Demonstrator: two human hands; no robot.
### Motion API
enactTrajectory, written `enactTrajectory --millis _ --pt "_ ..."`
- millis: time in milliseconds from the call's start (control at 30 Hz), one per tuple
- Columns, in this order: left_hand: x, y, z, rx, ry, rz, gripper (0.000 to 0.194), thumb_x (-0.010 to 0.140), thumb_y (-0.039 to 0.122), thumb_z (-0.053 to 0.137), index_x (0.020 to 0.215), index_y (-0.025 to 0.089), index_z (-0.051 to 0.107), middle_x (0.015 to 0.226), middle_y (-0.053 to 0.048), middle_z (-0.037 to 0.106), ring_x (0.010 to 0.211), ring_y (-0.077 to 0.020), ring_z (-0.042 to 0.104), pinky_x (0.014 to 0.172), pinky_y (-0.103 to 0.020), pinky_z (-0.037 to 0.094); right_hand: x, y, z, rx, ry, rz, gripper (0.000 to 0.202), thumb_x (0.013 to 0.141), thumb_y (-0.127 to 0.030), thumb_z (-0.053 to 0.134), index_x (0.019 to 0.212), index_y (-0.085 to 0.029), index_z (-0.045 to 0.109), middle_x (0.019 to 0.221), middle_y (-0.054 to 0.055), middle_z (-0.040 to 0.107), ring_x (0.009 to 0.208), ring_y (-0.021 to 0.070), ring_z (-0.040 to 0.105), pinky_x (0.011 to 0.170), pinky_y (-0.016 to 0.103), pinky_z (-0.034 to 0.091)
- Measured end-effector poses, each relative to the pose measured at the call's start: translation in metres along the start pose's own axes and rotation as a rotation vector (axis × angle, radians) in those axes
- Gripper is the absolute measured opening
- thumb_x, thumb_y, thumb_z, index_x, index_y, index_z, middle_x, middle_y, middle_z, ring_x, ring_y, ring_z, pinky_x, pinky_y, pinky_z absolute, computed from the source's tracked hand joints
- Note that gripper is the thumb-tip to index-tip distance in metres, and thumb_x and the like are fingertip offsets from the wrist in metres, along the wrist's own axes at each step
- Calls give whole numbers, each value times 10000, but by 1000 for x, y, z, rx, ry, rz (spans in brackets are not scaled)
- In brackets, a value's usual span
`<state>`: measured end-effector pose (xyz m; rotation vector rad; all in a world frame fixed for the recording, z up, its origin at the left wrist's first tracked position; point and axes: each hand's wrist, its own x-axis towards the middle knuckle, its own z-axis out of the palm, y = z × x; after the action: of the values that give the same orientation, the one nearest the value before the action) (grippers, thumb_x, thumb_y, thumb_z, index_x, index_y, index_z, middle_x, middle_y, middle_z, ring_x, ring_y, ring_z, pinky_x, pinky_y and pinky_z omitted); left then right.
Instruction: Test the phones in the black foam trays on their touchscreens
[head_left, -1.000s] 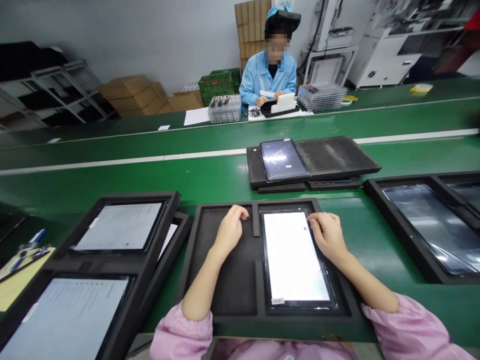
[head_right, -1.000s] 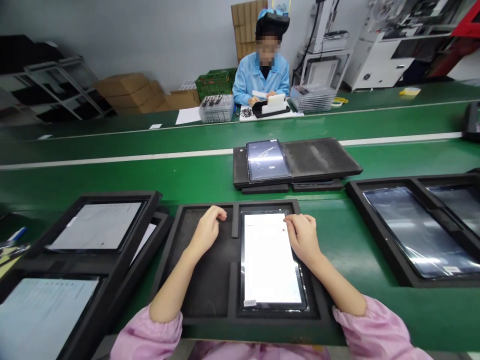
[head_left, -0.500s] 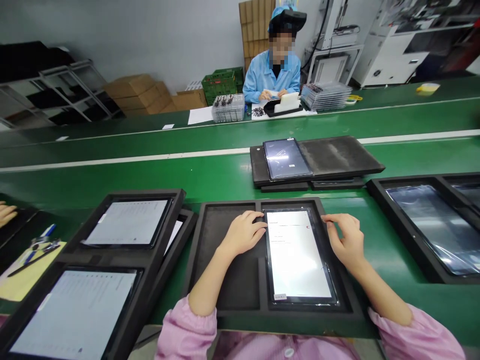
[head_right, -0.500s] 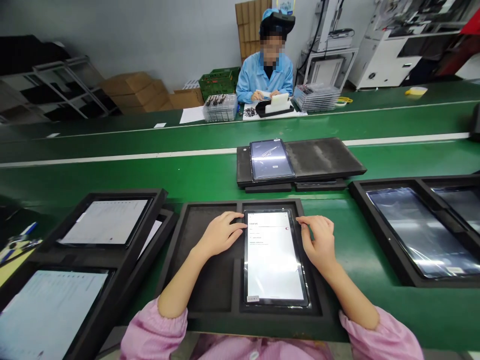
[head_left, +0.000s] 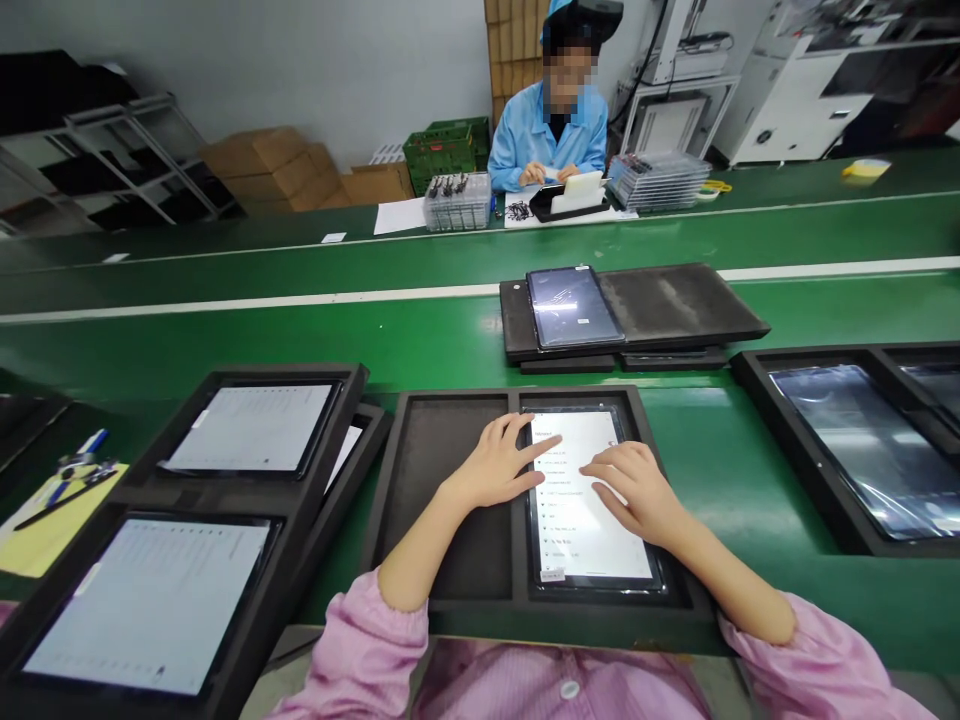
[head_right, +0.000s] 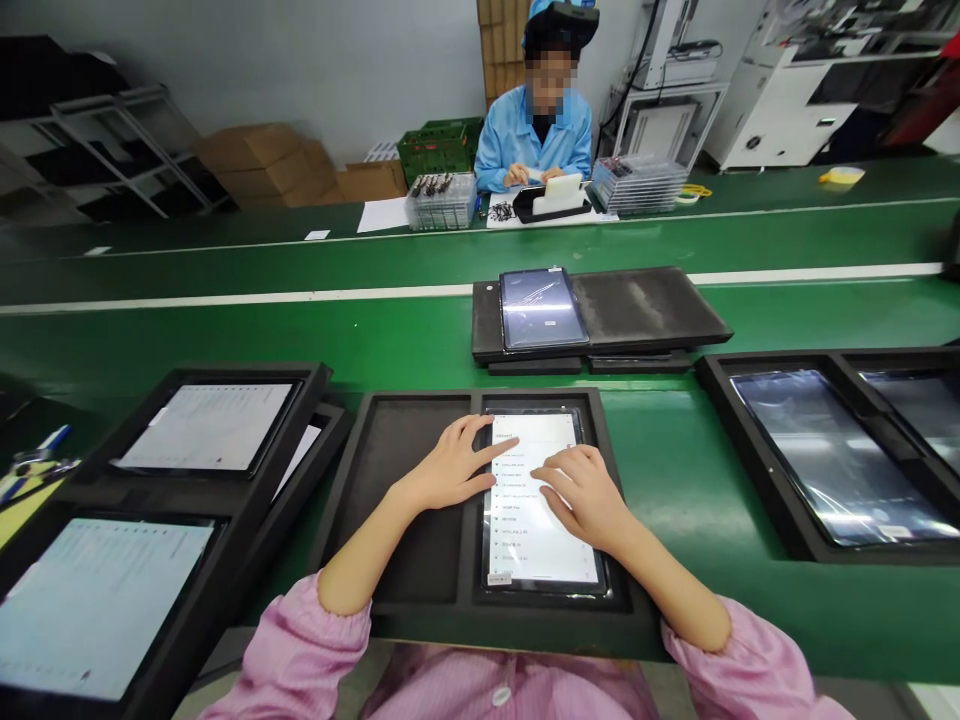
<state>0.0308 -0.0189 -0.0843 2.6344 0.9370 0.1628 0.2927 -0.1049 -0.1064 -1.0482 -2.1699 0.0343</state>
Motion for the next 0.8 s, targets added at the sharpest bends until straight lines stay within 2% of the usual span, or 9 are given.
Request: enactTrajectory --millis 67,133,267,433,533,700,800 --pt "1 -1 5 -17 27 -28 638 1027 514 491 1607 300 330 1602 -171 306 1471 -383 286 1209 -630 276 -2 -1 1 -1 -102 -66 232 1063 -238 418 1161 -221 627 1030 86 677 957 237 600 929 444 373" --pt "2 -2 6 -26 53 -61 693 1042 572 402 1631 240 252 1592 -194 329 1467 -368 316 1217 -622 260 -2 -1 1 8 -170 -118 296 1089 -317 387 1194 -203 639 1096 112 661 1020 253 579 949 457 353" --pt "2 -2 0 0 67 -95 692 1055 606 275 1624 214 245 1561 -178 411 1445 -338 374 1218 -594 259 0 0 -2 33 -262 -189 472 1112 -463 297 1217 -216 685 1214 145 607 1104 286 532 964 484 329" --pt "2 3 -2 25 67 -120 666 1060 584 293 1603 198 289 1566 -170 435 1441 -324 391 1210 -568 272 2 -2 -1 23 -299 -234 568 1104 -544 239 1177 -271 733 1262 140 585 1139 306 502 991 514 306" --pt "3 6 -1 28 78 -127 650 1061 549 348 1601 194 287 1594 -152 422 1448 -311 378 1217 -550 266 0 0 -3 5 -236 -210 536 1104 -524 264 1167 -270 731 1282 128 594 1157 313 511 1025 539 284" --pt "16 6 6 37 119 -206 553 1058 457 427 1550 204 399 1569 -96 488 1342 -308 439 1121 -498 384 -3 7 -9 76 54 -62 527 1096 -497 237 1118 -212 679 1185 118 622 1056 287 571 991 505 333" --pt "34 3 10 24 165 -292 476 1064 411 419 1470 179 512 1464 -100 584 1211 -307 493 1020 -470 453 -2 5 -8 91 22 -33 527 1103 -495 227 1080 -200 663 1139 112 631 1022 277 581 973 495 331"
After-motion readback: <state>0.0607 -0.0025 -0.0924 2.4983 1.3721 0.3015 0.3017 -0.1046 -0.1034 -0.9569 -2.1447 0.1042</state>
